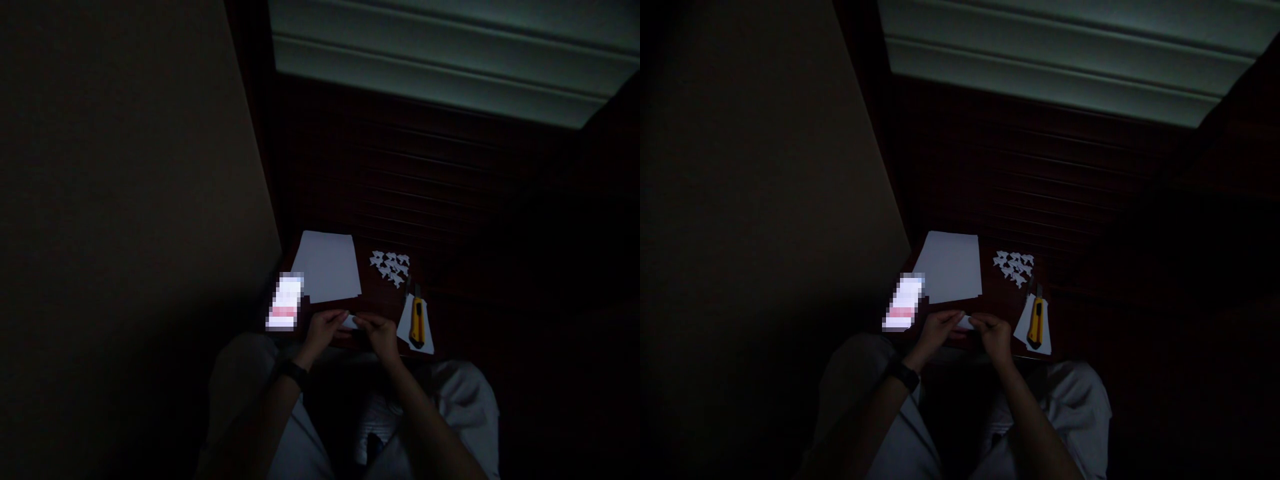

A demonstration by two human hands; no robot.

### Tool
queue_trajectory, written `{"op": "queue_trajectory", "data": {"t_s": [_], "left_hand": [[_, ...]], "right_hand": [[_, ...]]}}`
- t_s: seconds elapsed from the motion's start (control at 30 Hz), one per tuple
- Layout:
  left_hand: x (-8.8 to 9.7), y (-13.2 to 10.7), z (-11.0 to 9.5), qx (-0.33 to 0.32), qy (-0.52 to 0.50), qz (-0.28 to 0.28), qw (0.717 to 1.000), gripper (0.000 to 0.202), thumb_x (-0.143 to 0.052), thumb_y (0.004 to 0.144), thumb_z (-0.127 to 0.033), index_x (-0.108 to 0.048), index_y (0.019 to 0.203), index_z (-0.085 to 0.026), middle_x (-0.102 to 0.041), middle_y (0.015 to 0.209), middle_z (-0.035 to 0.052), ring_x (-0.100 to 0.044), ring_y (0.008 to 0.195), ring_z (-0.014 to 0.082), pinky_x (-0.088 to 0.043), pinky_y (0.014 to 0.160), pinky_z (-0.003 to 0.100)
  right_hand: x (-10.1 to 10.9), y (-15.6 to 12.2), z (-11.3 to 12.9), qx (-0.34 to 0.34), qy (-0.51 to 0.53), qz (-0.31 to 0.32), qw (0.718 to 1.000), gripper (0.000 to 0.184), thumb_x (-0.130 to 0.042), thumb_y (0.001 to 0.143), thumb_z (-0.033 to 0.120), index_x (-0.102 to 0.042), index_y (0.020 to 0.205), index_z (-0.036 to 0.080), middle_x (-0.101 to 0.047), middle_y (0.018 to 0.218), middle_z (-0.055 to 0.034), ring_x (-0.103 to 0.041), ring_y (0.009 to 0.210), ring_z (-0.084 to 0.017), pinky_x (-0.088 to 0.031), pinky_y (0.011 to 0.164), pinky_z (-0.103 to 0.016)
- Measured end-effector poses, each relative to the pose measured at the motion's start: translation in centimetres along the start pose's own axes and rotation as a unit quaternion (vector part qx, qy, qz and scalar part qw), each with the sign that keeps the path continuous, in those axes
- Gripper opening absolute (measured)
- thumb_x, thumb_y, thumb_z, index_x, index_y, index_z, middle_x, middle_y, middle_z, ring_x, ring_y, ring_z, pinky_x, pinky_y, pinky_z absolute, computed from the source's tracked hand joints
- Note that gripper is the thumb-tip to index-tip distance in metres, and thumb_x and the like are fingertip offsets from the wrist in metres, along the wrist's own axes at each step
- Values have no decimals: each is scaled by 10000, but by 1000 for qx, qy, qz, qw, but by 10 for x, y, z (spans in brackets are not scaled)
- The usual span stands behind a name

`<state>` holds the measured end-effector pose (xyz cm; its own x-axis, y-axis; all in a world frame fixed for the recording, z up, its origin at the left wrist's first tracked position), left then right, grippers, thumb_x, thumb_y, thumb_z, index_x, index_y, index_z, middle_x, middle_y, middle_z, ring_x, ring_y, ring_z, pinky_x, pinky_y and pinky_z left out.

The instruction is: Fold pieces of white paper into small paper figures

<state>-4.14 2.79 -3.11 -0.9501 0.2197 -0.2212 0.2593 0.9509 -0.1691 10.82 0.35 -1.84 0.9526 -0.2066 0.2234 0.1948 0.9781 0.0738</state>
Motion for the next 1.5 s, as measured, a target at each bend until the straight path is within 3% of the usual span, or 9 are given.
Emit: {"op": "queue_trajectory", "data": {"t_s": [0.33,0.53,0.7,0.9,1.23,1.5], "left_hand": [[0,1,0,4,1,-2,1000,377,-570,709,-448,-617,933,-148,-655,914,68,-645,664,205,-550,569,334],[1,2,5,13,7,30,999,425,-580,720,-409,-558,1073,-172,-619,1026,85,-650,657,199,-550,568,336],[1,2,9,25,7,37,999,396,-590,705,-418,-597,983,-137,-652,923,87,-646,631,198,-550,538,325],[1,3,8,-8,14,16,1000,348,-643,646,-400,-646,845,-114,-660,880,70,-613,795,214,-552,610,315],[2,2,11,-3,56,14,998,326,-646,642,-391,-667,823,-121,-662,845,68,-610,761,213,-550,571,303],[0,4,12,2,30,8,1000,304,-654,629,-383,-672,791,-126,-658,815,55,-606,741,203,-549,577,308]], "right_hand": [[3,1,-1,-48,16,15,999,312,-616,664,413,-684,860,180,-686,856,-62,-620,810,-223,-462,741,-320],[4,1,-6,-54,20,19,998,320,-618,667,414,-682,874,179,-680,886,-66,-610,847,-235,-450,774,-336],[3,2,-11,-45,35,32,998,310,-633,658,394,-679,886,190,-680,893,-57,-608,852,-230,-452,773,-328],[4,1,-13,-48,24,31,998,276,-631,659,387,-692,826,177,-689,824,-64,-615,781,-224,-462,704,-311],[5,1,-20,-68,13,28,997,234,-637,633,349,-700,770,170,-688,746,-56,-600,698,-198,-434,630,-279],[4,5,-24,-99,54,25,993,181,-637,597,275,-691,714,149,-665,662,-40,-560,591,-155,-409,554,-246]]}}
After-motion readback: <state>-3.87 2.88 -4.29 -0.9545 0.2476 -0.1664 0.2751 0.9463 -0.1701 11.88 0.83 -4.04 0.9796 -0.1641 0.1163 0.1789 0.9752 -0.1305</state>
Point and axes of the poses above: each hand's wrist, its own y-axis towards the middle knuckle, its own x-axis out of the back of the hand, z = x × y, the point moved 3 cm from there along y, towards the middle knuckle
